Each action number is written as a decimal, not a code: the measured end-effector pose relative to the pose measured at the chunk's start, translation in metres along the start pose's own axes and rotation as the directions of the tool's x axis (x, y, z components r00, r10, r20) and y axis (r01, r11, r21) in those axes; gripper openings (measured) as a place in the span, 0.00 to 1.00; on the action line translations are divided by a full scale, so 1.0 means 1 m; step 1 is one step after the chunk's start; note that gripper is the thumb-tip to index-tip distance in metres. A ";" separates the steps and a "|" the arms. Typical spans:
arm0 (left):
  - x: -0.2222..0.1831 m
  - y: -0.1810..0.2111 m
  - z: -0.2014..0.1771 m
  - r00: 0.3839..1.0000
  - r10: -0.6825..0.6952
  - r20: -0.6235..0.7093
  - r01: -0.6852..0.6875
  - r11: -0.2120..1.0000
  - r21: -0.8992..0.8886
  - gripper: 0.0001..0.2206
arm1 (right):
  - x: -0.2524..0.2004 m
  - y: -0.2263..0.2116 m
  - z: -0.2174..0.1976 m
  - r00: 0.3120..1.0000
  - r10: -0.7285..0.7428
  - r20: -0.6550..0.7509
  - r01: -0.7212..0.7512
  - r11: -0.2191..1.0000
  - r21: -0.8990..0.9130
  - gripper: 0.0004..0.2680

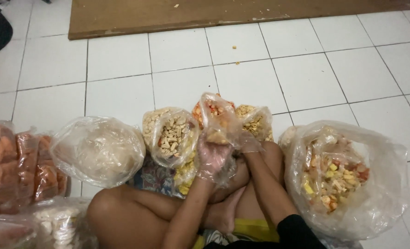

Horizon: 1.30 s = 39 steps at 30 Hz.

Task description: Sorting and transferring various snacks from large plastic bags into smaller ones while sitting on the floor.

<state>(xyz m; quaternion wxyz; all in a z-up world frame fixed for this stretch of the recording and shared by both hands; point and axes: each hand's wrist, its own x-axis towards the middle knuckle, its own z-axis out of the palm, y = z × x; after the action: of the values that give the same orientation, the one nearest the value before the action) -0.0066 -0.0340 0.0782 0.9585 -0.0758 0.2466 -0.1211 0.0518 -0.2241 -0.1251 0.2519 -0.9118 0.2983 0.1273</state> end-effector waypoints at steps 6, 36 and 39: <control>0.021 0.047 -0.029 0.967 -0.081 0.243 0.084 0.996 0.000 0.08 | -0.049 -0.035 -0.041 0.986 -0.165 -0.034 0.153 0.961 -0.228 0.19; 0.074 0.081 -0.098 0.943 -0.141 0.300 0.134 0.990 0.044 0.08 | -0.155 -0.105 -0.157 0.913 -0.267 0.307 0.310 0.946 -0.099 0.16; 0.076 0.080 -0.097 0.950 -0.131 0.285 0.128 0.991 0.028 0.09 | -0.108 -0.065 -0.118 0.902 -0.325 0.284 0.342 0.940 -0.010 0.16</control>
<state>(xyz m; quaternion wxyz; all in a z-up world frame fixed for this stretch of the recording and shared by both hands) 0.0262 0.0142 -0.0570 0.9744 -0.1040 0.0994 -0.1727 0.0156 -0.1897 0.0406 0.2820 -0.9294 0.0954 0.2181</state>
